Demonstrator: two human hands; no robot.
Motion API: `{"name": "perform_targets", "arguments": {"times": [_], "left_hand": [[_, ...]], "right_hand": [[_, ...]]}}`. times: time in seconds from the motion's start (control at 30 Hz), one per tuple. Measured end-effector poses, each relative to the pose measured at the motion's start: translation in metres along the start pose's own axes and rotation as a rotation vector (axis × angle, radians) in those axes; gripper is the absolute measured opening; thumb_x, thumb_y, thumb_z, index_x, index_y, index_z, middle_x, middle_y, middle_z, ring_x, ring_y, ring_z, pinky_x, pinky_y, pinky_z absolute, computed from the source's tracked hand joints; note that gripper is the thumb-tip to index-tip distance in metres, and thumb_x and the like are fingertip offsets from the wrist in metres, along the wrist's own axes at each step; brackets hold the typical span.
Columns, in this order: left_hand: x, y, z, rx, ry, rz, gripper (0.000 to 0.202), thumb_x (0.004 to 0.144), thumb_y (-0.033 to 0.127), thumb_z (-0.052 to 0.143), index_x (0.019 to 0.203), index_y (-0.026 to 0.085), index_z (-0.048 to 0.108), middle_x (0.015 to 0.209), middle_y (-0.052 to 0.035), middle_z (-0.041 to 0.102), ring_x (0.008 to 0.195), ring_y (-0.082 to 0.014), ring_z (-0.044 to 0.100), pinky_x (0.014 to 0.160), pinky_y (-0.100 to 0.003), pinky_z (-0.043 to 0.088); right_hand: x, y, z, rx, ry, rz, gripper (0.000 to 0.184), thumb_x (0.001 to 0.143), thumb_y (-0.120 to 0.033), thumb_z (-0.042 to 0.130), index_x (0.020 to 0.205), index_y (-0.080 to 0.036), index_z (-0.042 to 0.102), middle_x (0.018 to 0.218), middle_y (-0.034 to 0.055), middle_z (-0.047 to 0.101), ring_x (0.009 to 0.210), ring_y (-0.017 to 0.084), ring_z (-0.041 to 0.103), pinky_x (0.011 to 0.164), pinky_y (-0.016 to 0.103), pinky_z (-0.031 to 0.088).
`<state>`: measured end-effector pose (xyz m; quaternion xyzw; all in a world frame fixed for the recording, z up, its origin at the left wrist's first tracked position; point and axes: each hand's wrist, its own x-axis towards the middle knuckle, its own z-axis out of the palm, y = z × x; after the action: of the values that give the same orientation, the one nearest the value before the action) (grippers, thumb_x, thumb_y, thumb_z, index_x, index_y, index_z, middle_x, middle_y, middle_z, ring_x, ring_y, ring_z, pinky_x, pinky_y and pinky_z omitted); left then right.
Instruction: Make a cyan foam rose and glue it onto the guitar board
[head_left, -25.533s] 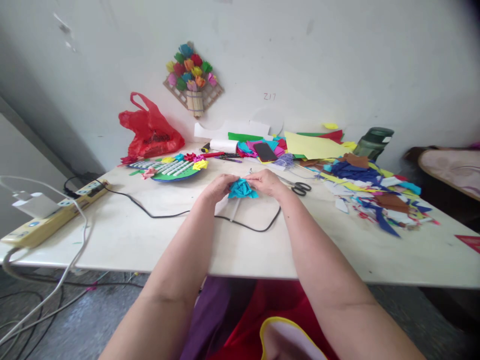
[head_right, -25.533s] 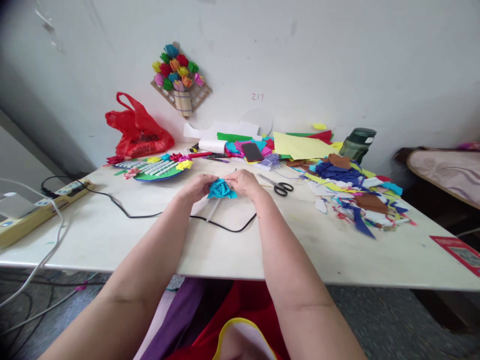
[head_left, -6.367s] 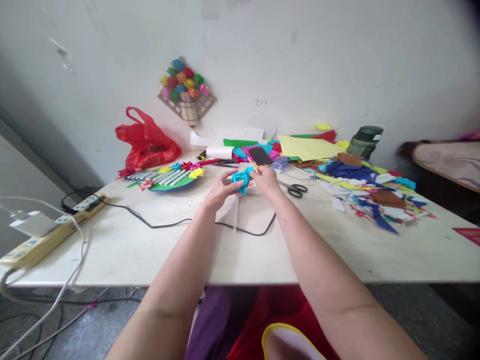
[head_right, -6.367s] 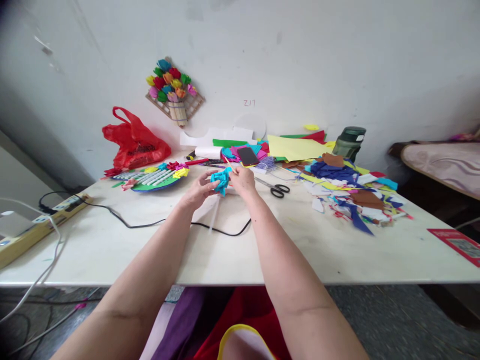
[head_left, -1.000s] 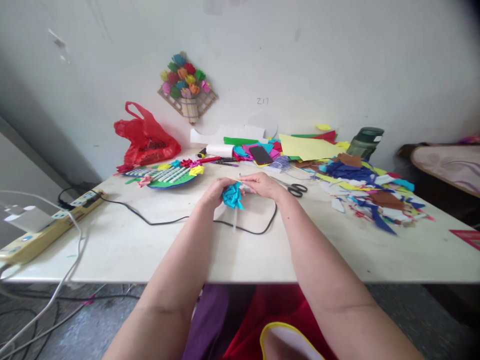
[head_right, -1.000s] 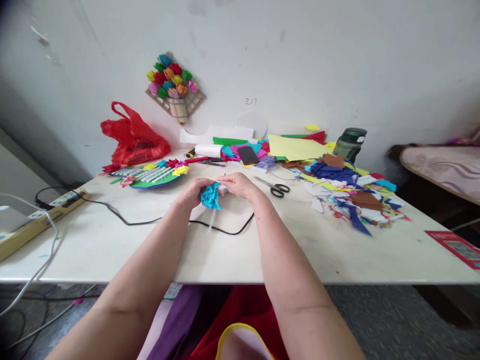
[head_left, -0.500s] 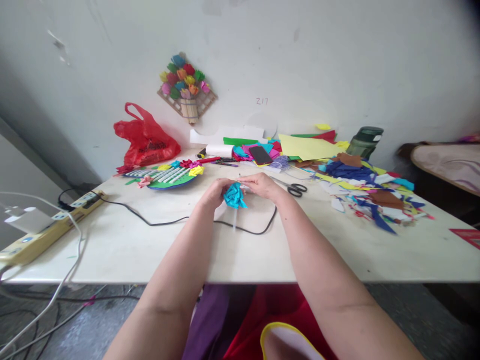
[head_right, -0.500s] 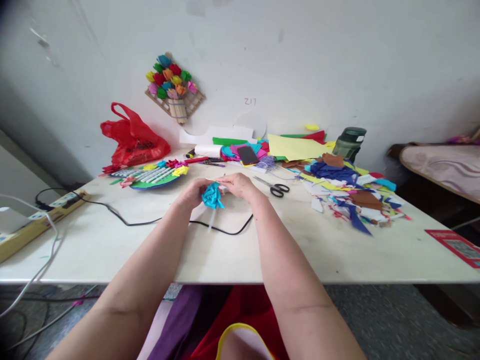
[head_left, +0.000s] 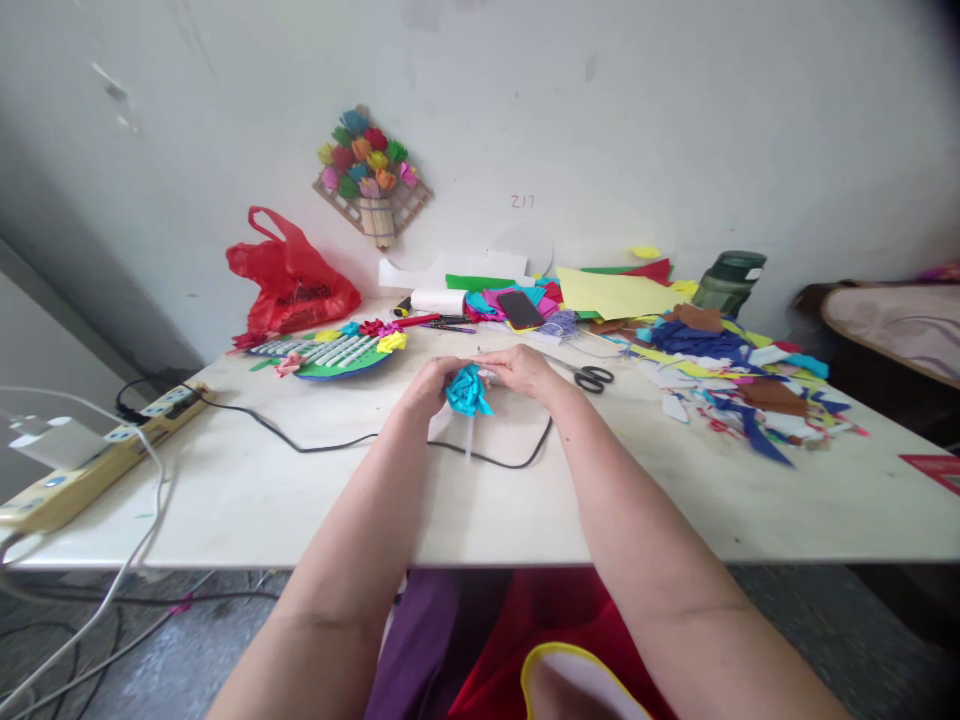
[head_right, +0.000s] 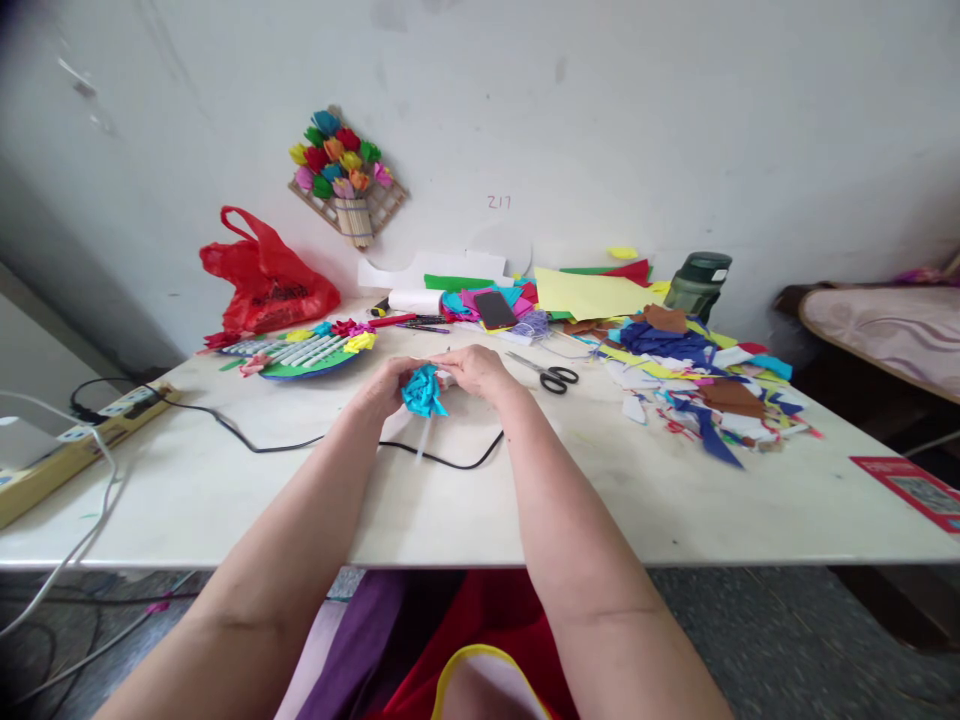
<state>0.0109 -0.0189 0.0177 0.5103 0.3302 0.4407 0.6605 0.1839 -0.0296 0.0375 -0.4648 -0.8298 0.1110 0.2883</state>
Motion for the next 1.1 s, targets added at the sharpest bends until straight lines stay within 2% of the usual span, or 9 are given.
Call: {"name": "perform_targets", "arguments": {"times": [0.27, 0.47, 0.53, 0.6, 0.7, 0.77, 0.9, 1.0, 1.1], "left_hand": [[0.0008, -0.0017, -0.0018, 0.028, 0.001, 0.035, 0.024, 0.057, 0.030, 0.063, 0.066, 0.007, 0.064, 0.064, -0.0133, 0.068, 0.060, -0.0226, 0.065, 0.064, -0.033, 0.051], [0.0030, -0.0047, -0.0058, 0.029, -0.004, 0.081, 0.018, 0.060, 0.027, 0.062, 0.064, 0.010, 0.062, 0.061, -0.0098, 0.067, 0.057, -0.0209, 0.064, 0.061, -0.031, 0.051], [0.0039, -0.0058, -0.0070, 0.020, -0.002, 0.084, 0.015, 0.062, 0.026, 0.062, 0.063, 0.011, 0.061, 0.060, -0.0086, 0.067, 0.056, -0.0199, 0.064, 0.060, -0.030, 0.051], [0.0041, -0.0061, -0.0072, 0.025, 0.015, 0.081, 0.015, 0.062, 0.026, 0.062, 0.063, 0.011, 0.060, 0.060, -0.0083, 0.067, 0.055, -0.0188, 0.064, 0.058, -0.029, 0.050], [0.0026, -0.0048, -0.0054, 0.053, 0.048, 0.084, 0.015, 0.061, 0.025, 0.063, 0.064, 0.011, 0.061, 0.059, -0.0074, 0.066, 0.053, -0.0172, 0.062, 0.055, -0.027, 0.048], [0.0011, -0.0034, -0.0034, 0.070, 0.062, 0.095, 0.014, 0.061, 0.025, 0.064, 0.061, 0.011, 0.060, 0.056, -0.0053, 0.064, 0.049, -0.0146, 0.060, 0.051, -0.024, 0.046], [-0.0010, -0.0011, -0.0006, 0.087, 0.032, 0.119, 0.015, 0.061, 0.024, 0.065, 0.055, 0.012, 0.059, 0.051, -0.0033, 0.062, 0.043, -0.0108, 0.053, 0.046, -0.022, 0.040], [-0.0006, -0.0012, -0.0009, 0.110, 0.004, 0.151, 0.016, 0.061, 0.026, 0.065, 0.055, 0.012, 0.061, 0.053, -0.0040, 0.062, 0.044, -0.0110, 0.053, 0.046, -0.022, 0.039], [0.0013, -0.0030, -0.0031, 0.128, -0.060, 0.174, 0.018, 0.063, 0.029, 0.064, 0.059, 0.011, 0.064, 0.058, -0.0067, 0.065, 0.051, -0.0143, 0.058, 0.051, -0.024, 0.043]], "right_hand": [[-0.0006, -0.0012, -0.0003, -0.033, -0.002, 0.003, 0.030, 0.084, -0.027, 0.052, 0.110, -0.032, 0.066, 0.110, 0.0009, 0.067, 0.102, 0.021, 0.062, 0.084, 0.030, 0.047], [0.0000, 0.0002, 0.0024, -0.040, 0.010, 0.027, 0.030, 0.084, -0.030, 0.052, 0.110, -0.033, 0.066, 0.109, 0.0008, 0.068, 0.100, 0.021, 0.062, 0.081, 0.029, 0.046], [0.0001, 0.0004, 0.0033, -0.029, 0.029, 0.037, 0.030, 0.084, -0.031, 0.051, 0.109, -0.032, 0.067, 0.105, 0.0012, 0.070, 0.096, 0.020, 0.062, 0.078, 0.028, 0.045], [0.0002, 0.0001, 0.0038, 0.000, 0.042, 0.050, 0.030, 0.084, -0.030, 0.049, 0.107, -0.029, 0.068, 0.092, 0.0016, 0.072, 0.087, 0.018, 0.063, 0.073, 0.026, 0.044], [0.0009, -0.0015, 0.0041, 0.060, 0.022, 0.080, 0.031, 0.085, -0.034, 0.045, 0.095, -0.022, 0.071, 0.063, 0.0005, 0.066, 0.066, 0.015, 0.058, 0.063, 0.024, 0.041], [0.0018, -0.0028, 0.0045, 0.111, 0.006, 0.107, 0.035, 0.085, -0.039, 0.043, 0.080, -0.018, 0.071, 0.053, -0.0004, 0.059, 0.057, 0.013, 0.053, 0.059, 0.023, 0.038], [0.0038, -0.0033, 0.0062, 0.215, 0.001, 0.150, 0.036, 0.082, -0.041, 0.045, 0.063, -0.016, 0.064, 0.053, 0.0002, 0.057, 0.054, 0.012, 0.050, 0.058, 0.023, 0.037], [0.0052, -0.0015, 0.0081, 0.259, 0.016, 0.141, 0.033, 0.079, -0.040, 0.049, 0.061, -0.016, 0.063, 0.052, 0.0001, 0.057, 0.056, 0.013, 0.050, 0.058, 0.023, 0.037], [0.0056, 0.0000, 0.0091, 0.268, 0.032, 0.138, 0.032, 0.078, -0.039, 0.050, 0.062, -0.016, 0.065, 0.052, -0.0002, 0.055, 0.057, 0.013, 0.049, 0.057, 0.023, 0.036]]}}
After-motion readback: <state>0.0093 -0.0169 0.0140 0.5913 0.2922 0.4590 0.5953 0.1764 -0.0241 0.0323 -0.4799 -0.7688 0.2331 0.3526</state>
